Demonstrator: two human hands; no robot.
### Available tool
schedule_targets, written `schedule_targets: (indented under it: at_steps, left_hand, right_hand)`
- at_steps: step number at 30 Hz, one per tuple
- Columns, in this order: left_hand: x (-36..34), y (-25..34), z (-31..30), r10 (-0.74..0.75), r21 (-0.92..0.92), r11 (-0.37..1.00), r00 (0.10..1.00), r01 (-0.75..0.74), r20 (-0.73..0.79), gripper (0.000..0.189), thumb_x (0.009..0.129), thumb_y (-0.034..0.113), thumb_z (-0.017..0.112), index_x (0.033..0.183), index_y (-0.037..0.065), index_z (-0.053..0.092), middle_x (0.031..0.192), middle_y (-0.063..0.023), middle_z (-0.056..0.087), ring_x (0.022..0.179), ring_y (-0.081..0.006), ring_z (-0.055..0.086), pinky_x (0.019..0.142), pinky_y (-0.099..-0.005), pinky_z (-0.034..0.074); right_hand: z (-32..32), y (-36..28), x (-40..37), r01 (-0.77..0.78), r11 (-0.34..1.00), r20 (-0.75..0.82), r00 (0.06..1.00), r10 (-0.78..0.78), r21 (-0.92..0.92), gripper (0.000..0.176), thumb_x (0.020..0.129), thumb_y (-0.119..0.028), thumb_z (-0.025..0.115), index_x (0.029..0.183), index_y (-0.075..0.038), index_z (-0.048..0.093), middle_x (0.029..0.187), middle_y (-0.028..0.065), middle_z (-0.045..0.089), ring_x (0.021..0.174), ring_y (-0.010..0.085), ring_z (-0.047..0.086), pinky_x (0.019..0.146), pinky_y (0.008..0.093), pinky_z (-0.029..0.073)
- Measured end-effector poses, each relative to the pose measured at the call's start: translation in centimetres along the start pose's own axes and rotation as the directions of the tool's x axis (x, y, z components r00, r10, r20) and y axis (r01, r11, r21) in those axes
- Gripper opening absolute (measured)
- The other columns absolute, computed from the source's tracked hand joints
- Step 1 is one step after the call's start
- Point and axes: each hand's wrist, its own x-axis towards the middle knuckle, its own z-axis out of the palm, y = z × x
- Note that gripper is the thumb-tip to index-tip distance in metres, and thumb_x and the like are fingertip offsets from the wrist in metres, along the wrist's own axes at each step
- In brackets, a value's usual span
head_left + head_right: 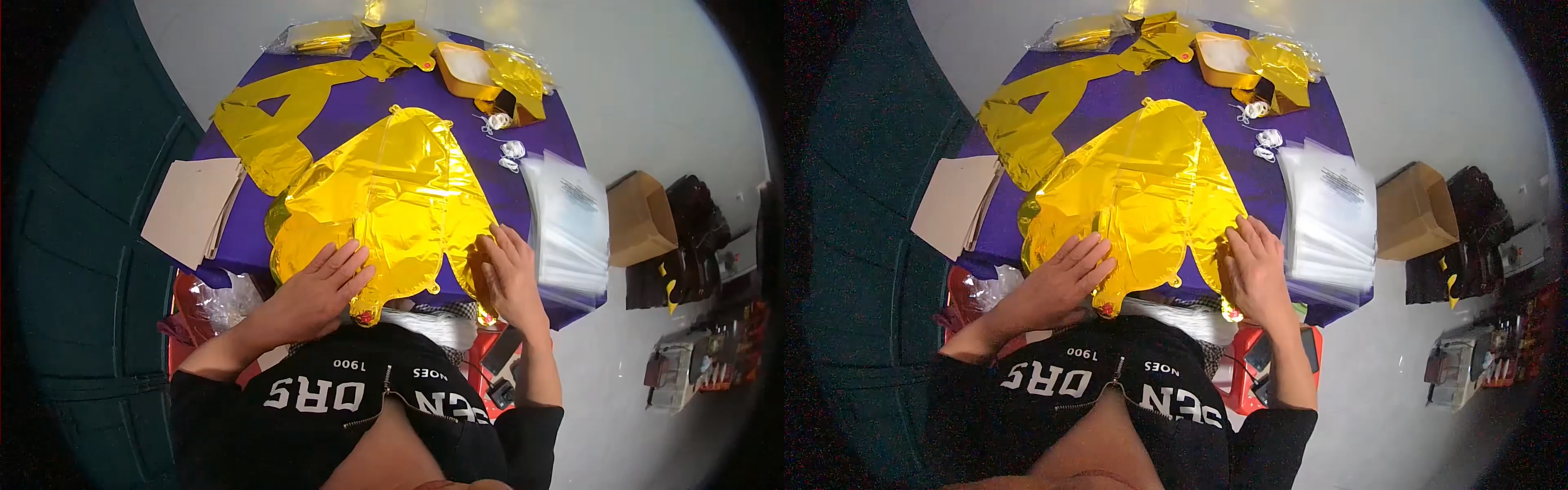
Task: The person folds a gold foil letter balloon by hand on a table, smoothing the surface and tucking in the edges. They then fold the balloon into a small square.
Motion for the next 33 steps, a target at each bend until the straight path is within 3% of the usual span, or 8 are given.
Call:
schedule_targets:
  at_steps: [7,17,33]
  left_hand:
    - [0.1,0.5,1.5,-0.001,0.017,1.0,0.993,0.003,-0.118,0.065,0.075,0.008,0.062,0.136,-0.002,0.042,0.142,-0.0203,0.041,0.138,-0.0341,0.034,0.114,-0.0477,0.025]
    - [0.1,0.1,2.8,0.014,0.115,0.993,0.984,0.007,-0.178,0.05,0.081,0.009,0.055,0.13,-0.003,0.048,0.139,-0.0203,0.046,0.134,-0.0329,0.04,0.112,-0.0483,0.027]
    - [-0.9,-0.8,1.7,0.001,0.16,0.987,0.991,0.02,-0.13,0.043,0.087,0.009,0.05,0.128,-0.002,0.05,0.138,-0.0177,0.049,0.133,-0.031,0.044,0.112,-0.0486,0.028]
  right_hand:
    - [0.7,-0.4,-0.6,0.006,1.0,-0.065,0.998,-0.008,-0.025,0.037,0.081,-0.004,0.063,0.117,0.004,0.056,0.127,0.0222,0.053,0.121,0.0402,0.047,0.1,0.0485,0.036]
    - [1.8,0.1,-1.3,-0.007,1.0,-0.01,1.0,0.006,-0.031,0.04,0.081,-0.005,0.063,0.119,0.002,0.056,0.13,0.0202,0.051,0.124,0.0393,0.045,0.101,0.0494,0.035]
    - [1.6,0.2,-1.1,0.009,0.998,0.001,1.0,-0.009,-0.067,0.04,0.081,-0.006,0.063,0.119,0.002,0.056,0.129,0.0198,0.053,0.122,0.0386,0.047,0.1,0.0487,0.036]
